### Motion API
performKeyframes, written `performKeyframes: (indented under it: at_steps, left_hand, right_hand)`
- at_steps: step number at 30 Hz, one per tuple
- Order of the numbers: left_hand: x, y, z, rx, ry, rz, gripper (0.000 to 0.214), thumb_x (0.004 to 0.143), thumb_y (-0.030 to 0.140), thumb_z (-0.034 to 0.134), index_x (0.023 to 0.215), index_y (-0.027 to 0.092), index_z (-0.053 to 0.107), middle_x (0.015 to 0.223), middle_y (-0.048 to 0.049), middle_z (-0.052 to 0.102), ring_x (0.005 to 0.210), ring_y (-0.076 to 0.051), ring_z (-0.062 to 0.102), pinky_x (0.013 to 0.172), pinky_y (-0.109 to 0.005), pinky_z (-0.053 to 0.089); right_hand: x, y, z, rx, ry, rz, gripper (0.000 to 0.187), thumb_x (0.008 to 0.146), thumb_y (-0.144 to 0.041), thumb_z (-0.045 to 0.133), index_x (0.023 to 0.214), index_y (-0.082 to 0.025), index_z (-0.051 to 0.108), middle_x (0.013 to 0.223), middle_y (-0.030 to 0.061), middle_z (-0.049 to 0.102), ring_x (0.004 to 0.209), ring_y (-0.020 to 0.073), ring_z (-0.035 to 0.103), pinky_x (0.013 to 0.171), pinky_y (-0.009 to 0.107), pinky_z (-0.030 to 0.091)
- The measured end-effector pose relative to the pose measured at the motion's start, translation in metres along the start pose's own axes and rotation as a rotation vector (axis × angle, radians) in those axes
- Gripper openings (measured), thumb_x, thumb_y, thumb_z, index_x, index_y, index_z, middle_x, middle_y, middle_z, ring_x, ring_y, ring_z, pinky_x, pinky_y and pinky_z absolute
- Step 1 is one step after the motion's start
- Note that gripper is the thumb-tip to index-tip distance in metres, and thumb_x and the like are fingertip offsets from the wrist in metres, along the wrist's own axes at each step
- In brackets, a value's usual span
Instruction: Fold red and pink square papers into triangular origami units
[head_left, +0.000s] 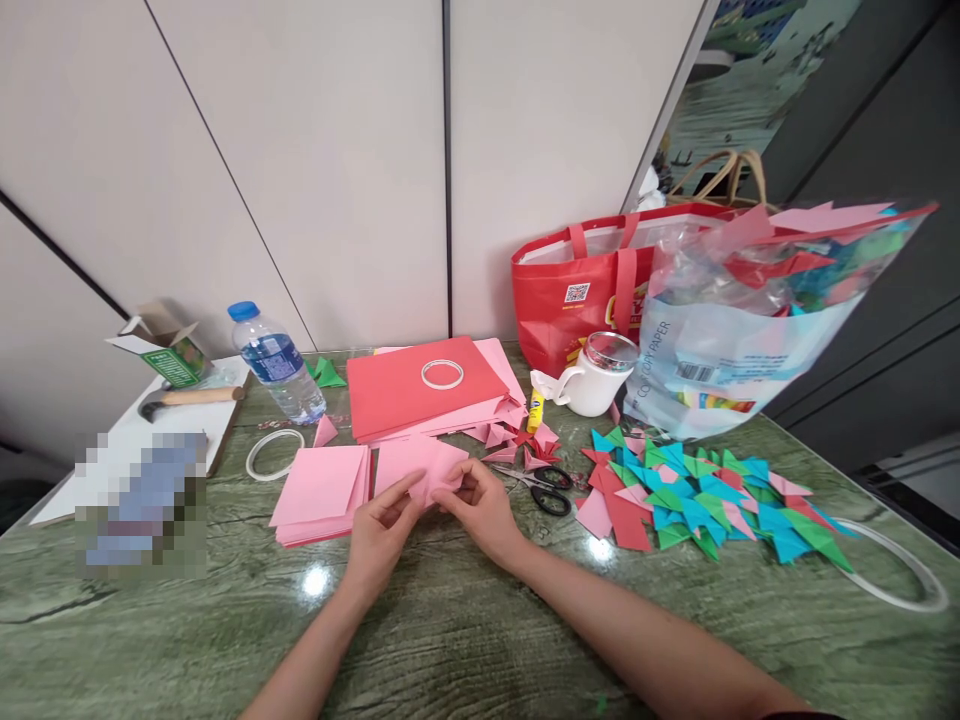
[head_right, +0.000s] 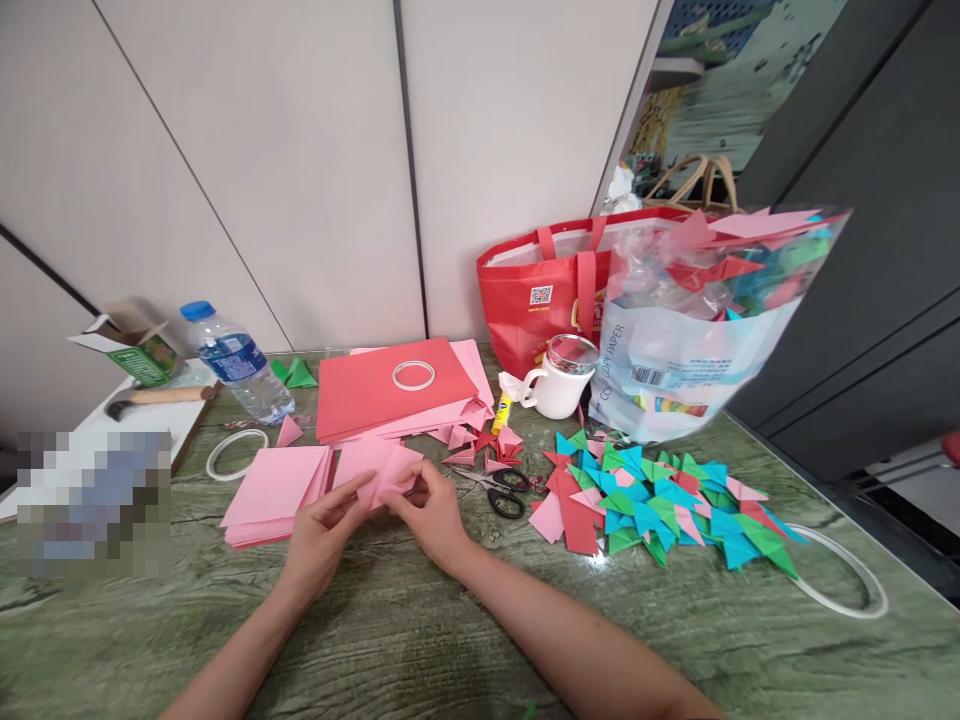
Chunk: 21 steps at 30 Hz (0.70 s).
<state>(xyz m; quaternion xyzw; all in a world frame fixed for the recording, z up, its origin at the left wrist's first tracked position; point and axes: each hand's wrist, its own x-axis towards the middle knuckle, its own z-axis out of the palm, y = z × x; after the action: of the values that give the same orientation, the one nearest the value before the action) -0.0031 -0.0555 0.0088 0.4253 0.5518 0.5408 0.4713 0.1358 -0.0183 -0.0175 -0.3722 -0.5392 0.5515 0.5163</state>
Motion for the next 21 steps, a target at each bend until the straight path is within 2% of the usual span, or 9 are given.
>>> performKeyframes:
  at_steps: [4,15,21]
  left_hand:
    - [-0.0024,0.0045,0.0037,-0.037,-0.006,-0.037,0.049,0.056,0.030,0.077,0.101,0.015,0.069,0.070,-0.0012,0.068,0.071,-0.017,0.063,0.074,-0.028,0.051]
    - [-0.0046,0.0045,0.0073,-0.024,0.034,-0.013,0.049,0.055,0.031,0.078,0.100,0.013,0.070,0.053,0.0052,0.055,0.053,-0.008,0.053,0.057,-0.017,0.047]
    - [-0.0056,0.0036,0.0078,-0.022,0.038,0.000,0.047,0.056,0.028,0.077,0.100,0.014,0.070,0.055,0.0045,0.059,0.055,-0.009,0.057,0.060,-0.018,0.049]
  right_hand:
    - [0.0007,-0.0006,-0.0008,-0.048,0.045,-0.019,0.028,0.065,-0.033,0.071,0.076,-0.021,0.048,0.064,-0.0039,0.050,0.055,0.0125,0.052,0.052,0.024,0.047]
    - [0.0009,-0.0042,0.0002,0.070,0.008,0.035,0.032,0.062,-0.032,0.072,0.074,-0.022,0.044,0.063,-0.0056,0.049,0.052,0.0127,0.054,0.051,0.025,0.048]
    - [0.0012,-0.0034,0.0013,0.132,0.015,0.031,0.038,0.062,-0.026,0.072,0.080,-0.024,0.039,0.065,-0.0061,0.052,0.052,0.0118,0.055,0.049,0.023,0.049]
